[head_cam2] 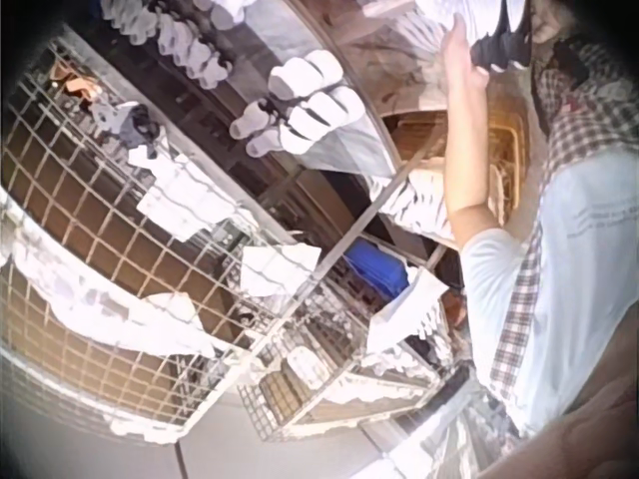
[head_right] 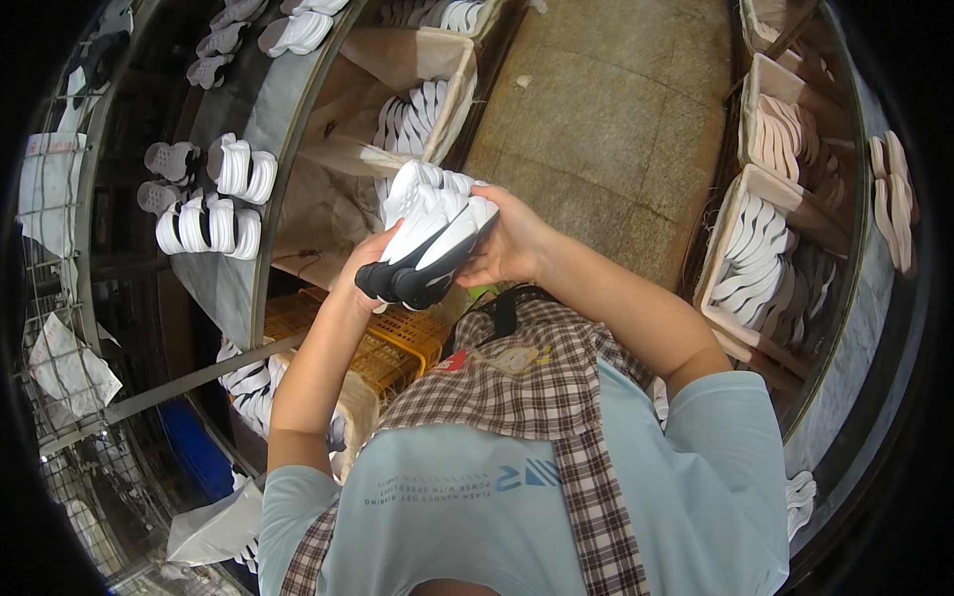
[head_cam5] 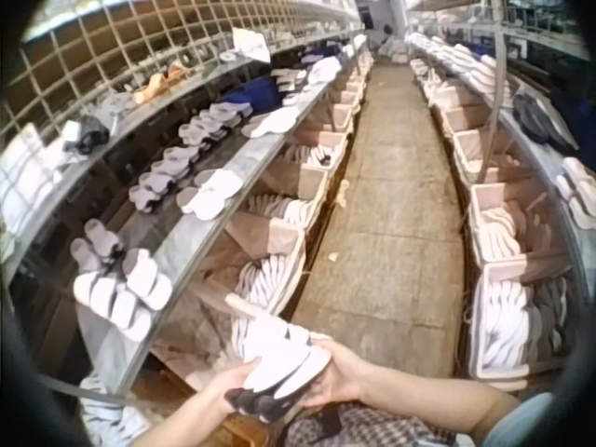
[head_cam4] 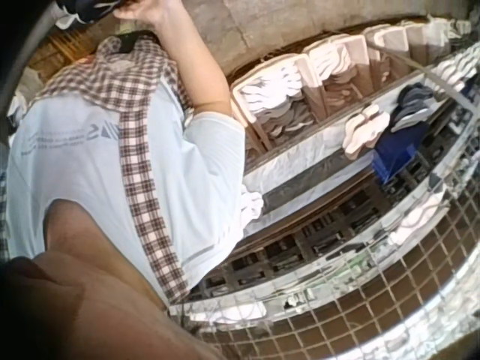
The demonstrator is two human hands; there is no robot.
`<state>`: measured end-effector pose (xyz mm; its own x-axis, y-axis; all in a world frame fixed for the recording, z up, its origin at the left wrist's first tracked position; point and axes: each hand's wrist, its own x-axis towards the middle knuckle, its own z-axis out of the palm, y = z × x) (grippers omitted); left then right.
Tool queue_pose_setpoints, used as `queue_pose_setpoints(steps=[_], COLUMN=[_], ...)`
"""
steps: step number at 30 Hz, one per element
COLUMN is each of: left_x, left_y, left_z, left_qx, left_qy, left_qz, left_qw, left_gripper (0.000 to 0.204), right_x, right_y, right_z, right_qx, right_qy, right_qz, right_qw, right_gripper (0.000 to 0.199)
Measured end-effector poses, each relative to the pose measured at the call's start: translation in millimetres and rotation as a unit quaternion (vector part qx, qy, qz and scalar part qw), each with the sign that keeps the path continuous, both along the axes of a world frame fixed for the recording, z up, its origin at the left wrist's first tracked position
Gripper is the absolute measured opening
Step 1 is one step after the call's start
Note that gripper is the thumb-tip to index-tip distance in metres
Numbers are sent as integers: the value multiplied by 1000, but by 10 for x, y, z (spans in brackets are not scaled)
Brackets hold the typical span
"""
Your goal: The person picks up pairs of white and black slippers from a shelf, inspects the soles, and places them into a large fabric bag. They repeat this process for multiple pairs, handling them one at a time.
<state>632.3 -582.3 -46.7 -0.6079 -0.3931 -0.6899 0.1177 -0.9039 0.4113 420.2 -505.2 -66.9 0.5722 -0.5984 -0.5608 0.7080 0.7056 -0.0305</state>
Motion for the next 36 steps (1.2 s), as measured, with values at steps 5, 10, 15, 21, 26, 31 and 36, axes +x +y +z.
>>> queue_pose_setpoints(steps=[5, 10, 15, 21, 26, 31, 36], left_x=[-32, 8, 87, 67, 56, 37, 49], left_y=[85, 148, 35, -20, -50, -69, -75], left_z=[73, 165, 248, 261, 247, 265, 314], left_qx=[-112, -274, -330, -378, -368, -384, -386], left_qy=[-107, -13, 42, 41, 76, 60, 30], left_qz=[14, 39, 81, 90, 84, 112, 126], left_qw=[988, 961, 940, 920, 923, 915, 913], left_gripper=[47, 59, 64, 67, 67, 58, 57], right_x=[23, 82, 61, 89, 45, -25, -68], right_y=[-44, -61, -114, -123, -114, -97, -88], right_z=[74, 283, 525, 639, 604, 559, 504], right_qx=[-24, -245, -413, -440, -477, -505, -521], right_qy=[39, 163, 180, 190, 269, 405, 358], right_qz=[9, -85, -120, -141, -138, -92, -104], right_qw=[999, 952, 885, 866, 825, 757, 768], right_gripper=[65, 64, 76, 73, 71, 75, 81])
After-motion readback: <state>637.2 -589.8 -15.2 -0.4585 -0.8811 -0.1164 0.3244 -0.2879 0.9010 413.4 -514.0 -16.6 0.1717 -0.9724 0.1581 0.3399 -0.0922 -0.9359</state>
